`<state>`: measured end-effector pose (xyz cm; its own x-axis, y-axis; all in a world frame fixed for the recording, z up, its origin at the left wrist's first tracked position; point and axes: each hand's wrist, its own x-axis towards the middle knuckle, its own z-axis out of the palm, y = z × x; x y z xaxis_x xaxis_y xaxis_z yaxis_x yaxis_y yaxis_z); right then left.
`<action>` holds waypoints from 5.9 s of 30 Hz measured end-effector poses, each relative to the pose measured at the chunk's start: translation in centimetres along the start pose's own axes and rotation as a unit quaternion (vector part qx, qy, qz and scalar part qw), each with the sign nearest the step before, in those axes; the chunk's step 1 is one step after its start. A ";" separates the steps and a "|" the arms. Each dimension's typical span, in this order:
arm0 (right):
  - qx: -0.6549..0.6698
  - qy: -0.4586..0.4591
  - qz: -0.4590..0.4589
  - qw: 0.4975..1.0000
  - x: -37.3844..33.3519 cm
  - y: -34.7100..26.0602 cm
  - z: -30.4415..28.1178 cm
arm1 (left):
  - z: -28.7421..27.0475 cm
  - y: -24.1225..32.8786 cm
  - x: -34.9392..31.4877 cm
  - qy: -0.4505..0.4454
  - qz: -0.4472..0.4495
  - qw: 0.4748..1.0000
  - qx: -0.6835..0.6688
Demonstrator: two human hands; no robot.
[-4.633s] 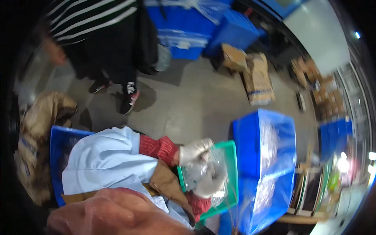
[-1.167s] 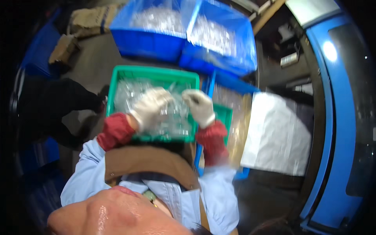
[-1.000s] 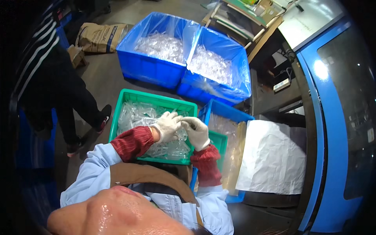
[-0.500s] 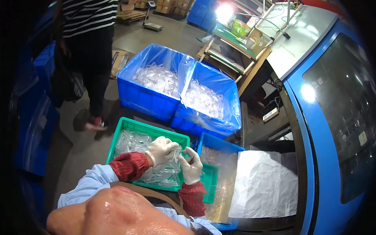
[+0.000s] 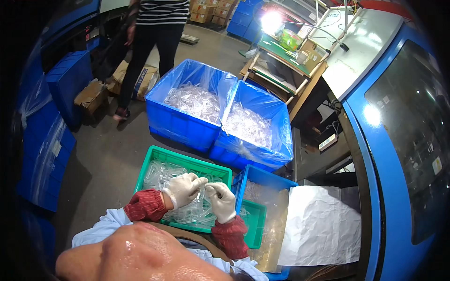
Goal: Sorting and inspecting transparent plastic components from a green bin into blue bins.
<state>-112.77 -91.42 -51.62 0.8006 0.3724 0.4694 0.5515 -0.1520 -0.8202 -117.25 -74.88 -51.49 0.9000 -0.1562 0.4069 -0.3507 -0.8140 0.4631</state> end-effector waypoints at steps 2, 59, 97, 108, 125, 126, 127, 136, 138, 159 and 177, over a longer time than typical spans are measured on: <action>0.088 0.011 0.066 0.994 0.0 1.2 0.1 | 0.7 -0.6 -0.2 -0.004 0.011 1.000 0.008; 0.057 0.160 0.178 0.969 2.9 -0.4 -8.9 | 2.1 -6.6 2.0 0.048 -0.368 0.710 -0.598; -0.472 0.196 0.490 0.706 -21.9 -11.4 -17.4 | -2.4 -1.8 0.2 0.045 -0.180 0.757 -0.627; -0.164 -0.078 0.504 0.845 -16.8 -2.5 -17.9 | -4.1 -2.2 -0.6 0.000 -0.120 0.764 -0.634; -0.426 0.049 0.621 0.656 -30.2 -6.9 -17.8 | -3.5 0.8 0.6 0.030 0.090 0.894 -0.437; -0.387 0.114 0.589 0.700 -26.8 -7.5 -16.4 | -3.3 0.2 2.2 0.049 0.179 0.904 -0.386; -0.227 0.231 0.518 0.792 -20.8 -7.1 -14.4 | -2.6 0.0 3.2 0.058 0.200 0.914 -0.349; 0.408 -0.057 0.397 0.820 -3.2 -6.7 -3.1 | -3.0 1.0 -0.8 -0.007 0.249 0.936 -0.249; 0.191 0.034 0.363 0.912 -2.5 -3.8 -3.6 | -2.1 1.2 -1.6 0.062 0.171 0.960 -0.214; 0.179 0.092 0.195 0.960 -2.1 -5.4 0.3 | 0.2 0.4 -1.4 0.013 -0.281 0.573 -0.770; -0.063 0.044 -0.008 0.997 -2.2 -1.7 1.0 | 0.0 -1.0 0.0 0.071 -0.438 0.546 -0.711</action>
<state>-115.65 -91.09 -51.56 0.8058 0.2946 0.5137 0.5851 -0.2624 -0.7673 -116.92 -74.09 -51.95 0.8897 0.0713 -0.4509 0.2610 0.7308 0.6307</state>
